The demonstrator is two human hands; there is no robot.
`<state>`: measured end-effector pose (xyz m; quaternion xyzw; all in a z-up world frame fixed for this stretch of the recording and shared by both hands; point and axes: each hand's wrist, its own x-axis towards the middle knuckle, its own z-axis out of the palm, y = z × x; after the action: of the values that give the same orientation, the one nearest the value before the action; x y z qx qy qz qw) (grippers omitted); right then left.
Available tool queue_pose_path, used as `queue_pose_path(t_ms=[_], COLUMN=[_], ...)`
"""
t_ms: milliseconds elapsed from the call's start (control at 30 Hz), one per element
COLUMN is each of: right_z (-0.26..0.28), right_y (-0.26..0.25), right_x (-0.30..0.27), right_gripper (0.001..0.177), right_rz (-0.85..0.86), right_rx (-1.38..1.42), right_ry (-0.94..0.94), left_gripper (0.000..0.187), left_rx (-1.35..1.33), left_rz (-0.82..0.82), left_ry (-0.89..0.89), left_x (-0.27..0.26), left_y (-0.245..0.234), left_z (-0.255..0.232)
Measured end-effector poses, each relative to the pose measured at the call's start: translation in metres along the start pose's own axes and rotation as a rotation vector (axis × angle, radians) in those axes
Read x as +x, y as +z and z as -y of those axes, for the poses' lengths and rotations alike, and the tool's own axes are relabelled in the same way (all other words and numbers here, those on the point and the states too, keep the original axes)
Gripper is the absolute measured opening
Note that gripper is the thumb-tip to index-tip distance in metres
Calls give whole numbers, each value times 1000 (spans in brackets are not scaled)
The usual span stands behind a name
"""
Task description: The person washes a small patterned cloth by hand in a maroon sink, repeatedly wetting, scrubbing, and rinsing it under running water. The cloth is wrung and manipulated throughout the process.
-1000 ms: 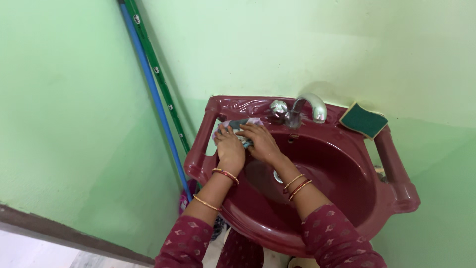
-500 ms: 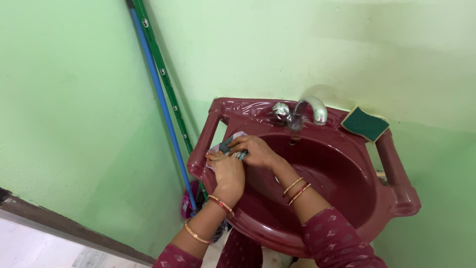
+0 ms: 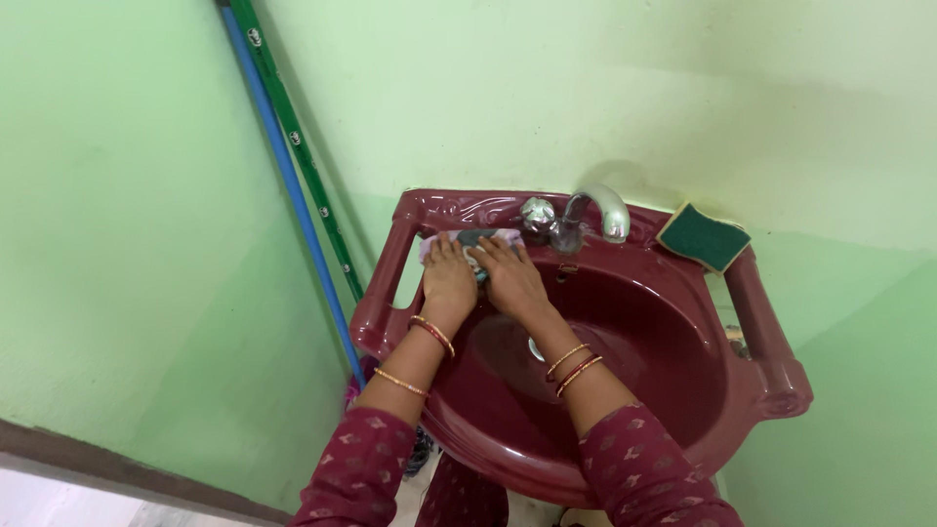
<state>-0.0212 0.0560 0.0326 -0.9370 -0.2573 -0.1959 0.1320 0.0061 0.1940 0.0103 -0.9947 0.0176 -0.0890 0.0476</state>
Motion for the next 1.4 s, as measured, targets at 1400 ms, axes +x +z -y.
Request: queue_pose_path(t_ms=[1400], right_z=[13], right_y=[-7], right_x=[-4], right_gripper=[66], right_rz=[116], right_rx=[292], right_ry=[-94], left_gripper=[56], left_rx=[292], left_rz=[-268], left_ry=[158], left_x=[-61], left_y=[-16], left_z=[30])
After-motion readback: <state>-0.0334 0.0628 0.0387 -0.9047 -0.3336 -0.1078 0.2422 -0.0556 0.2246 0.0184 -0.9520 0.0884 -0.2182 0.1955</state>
